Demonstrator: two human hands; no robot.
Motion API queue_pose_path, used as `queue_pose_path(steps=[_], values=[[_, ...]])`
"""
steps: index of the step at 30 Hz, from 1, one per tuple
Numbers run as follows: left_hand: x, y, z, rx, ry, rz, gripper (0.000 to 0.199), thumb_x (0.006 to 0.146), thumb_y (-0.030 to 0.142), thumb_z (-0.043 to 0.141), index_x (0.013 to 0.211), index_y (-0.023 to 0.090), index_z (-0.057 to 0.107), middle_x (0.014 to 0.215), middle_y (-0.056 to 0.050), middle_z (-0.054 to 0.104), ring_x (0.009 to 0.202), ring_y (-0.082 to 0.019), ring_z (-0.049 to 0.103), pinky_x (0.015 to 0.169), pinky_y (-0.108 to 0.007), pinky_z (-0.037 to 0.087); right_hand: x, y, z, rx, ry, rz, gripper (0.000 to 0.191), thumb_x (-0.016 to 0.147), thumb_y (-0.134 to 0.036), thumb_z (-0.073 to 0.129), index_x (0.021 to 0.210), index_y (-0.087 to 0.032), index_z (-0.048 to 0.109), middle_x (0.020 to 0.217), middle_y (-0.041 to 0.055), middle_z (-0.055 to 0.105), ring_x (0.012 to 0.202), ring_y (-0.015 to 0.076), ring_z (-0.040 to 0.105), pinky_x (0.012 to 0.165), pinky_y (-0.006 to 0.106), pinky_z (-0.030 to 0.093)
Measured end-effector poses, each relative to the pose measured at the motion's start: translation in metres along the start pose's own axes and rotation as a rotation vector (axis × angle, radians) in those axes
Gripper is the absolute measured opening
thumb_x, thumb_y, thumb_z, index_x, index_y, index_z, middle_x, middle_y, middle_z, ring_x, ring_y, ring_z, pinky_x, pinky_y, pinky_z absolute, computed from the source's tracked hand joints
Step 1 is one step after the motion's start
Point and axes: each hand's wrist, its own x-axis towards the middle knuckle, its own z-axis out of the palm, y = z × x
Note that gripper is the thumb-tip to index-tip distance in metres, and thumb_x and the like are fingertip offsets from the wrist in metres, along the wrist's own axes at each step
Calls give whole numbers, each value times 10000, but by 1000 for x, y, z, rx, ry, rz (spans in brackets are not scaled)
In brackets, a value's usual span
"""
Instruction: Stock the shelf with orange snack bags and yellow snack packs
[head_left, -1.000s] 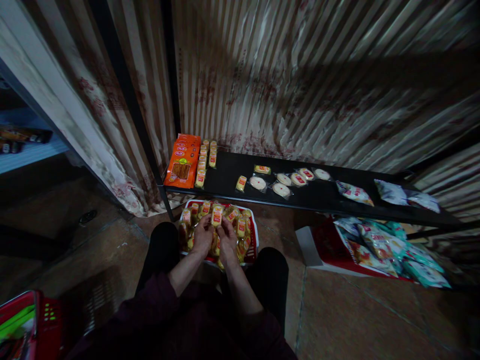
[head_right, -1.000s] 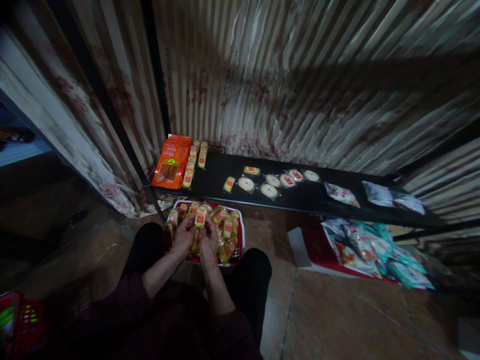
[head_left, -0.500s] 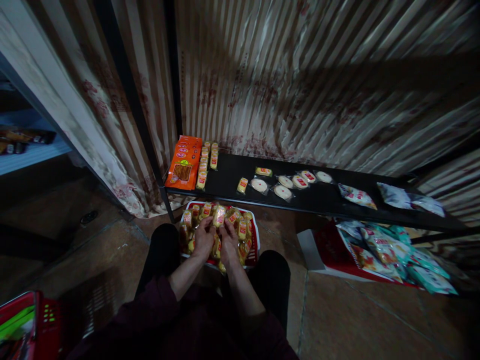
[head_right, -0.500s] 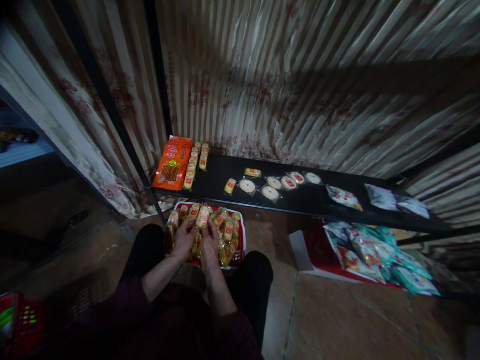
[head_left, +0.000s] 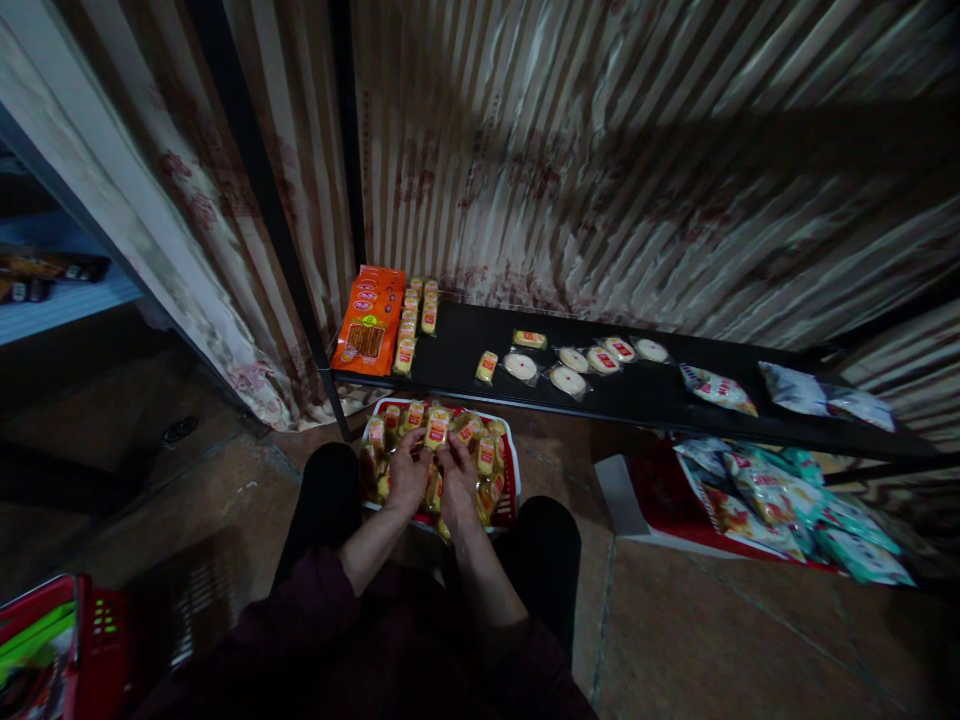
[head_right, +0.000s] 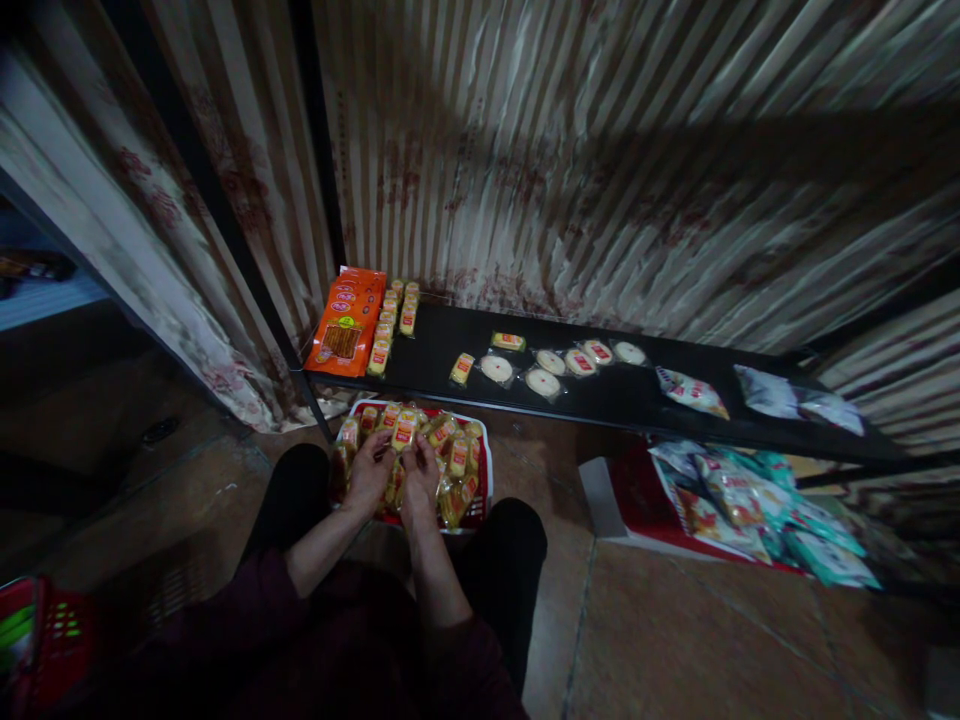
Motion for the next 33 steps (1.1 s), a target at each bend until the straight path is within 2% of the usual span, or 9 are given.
queue_pose_path(steps=[5, 11, 18, 22, 26, 33], values=[[-1, 5, -1, 20, 22, -37, 244, 697, 50, 574, 879, 198, 641, 920, -39, 697, 841, -155, 638, 874, -317, 471, -3, -4, 3, -43, -39, -54, 521, 662, -373, 680, 1150, -201, 613, 1111, 74, 683, 1011, 207, 618, 922, 372, 466], [-3, 13, 0, -75, 28, -112, 149, 715, 169, 631, 860, 189, 657, 900, -39, 698, 859, -166, 631, 839, -284, 462, -5, -8, 7, -150, -106, -188, 503, 736, -376, 624, 1208, -211, 571, 1175, 83, 652, 1006, 203, 619, 907, 369, 480], [-4, 23, 2, -208, 18, -240, 217, 655, 222, 715, 859, 174, 661, 854, -41, 691, 805, -159, 629, 781, -266, 458, -6, -3, 5, -352, -108, -348, 472, 795, -334, 551, 1249, -204, 555, 1244, 92, 609, 1160, 223, 545, 1001, 418, 425], [-1, 20, 1, -279, 20, -304, 237, 607, 213, 736, 828, 167, 663, 810, -33, 685, 747, -141, 621, 723, -245, 458, -10, -2, 3, -446, -125, -439, 431, 798, -293, 525, 1219, -222, 580, 1271, 85, 582, 1165, 216, 530, 1045, 444, 377], [1, 18, -2, -425, 31, -413, 154, 605, 219, 699, 741, 164, 652, 701, 1, 654, 623, -109, 588, 610, -214, 447, -15, -7, 4, -513, -152, -516, 364, 802, -266, 518, 1148, -222, 622, 1231, 89, 596, 1169, 217, 514, 1037, 450, 381], [6, 15, -5, -558, 92, -568, 49, 678, 181, 657, 694, 143, 629, 604, 16, 614, 523, -79, 543, 511, -180, 411, -18, -10, 5, -574, -159, -588, 323, 802, -239, 505, 1092, -217, 644, 1199, 90, 602, 1158, 221, 519, 1027, 453, 386]])
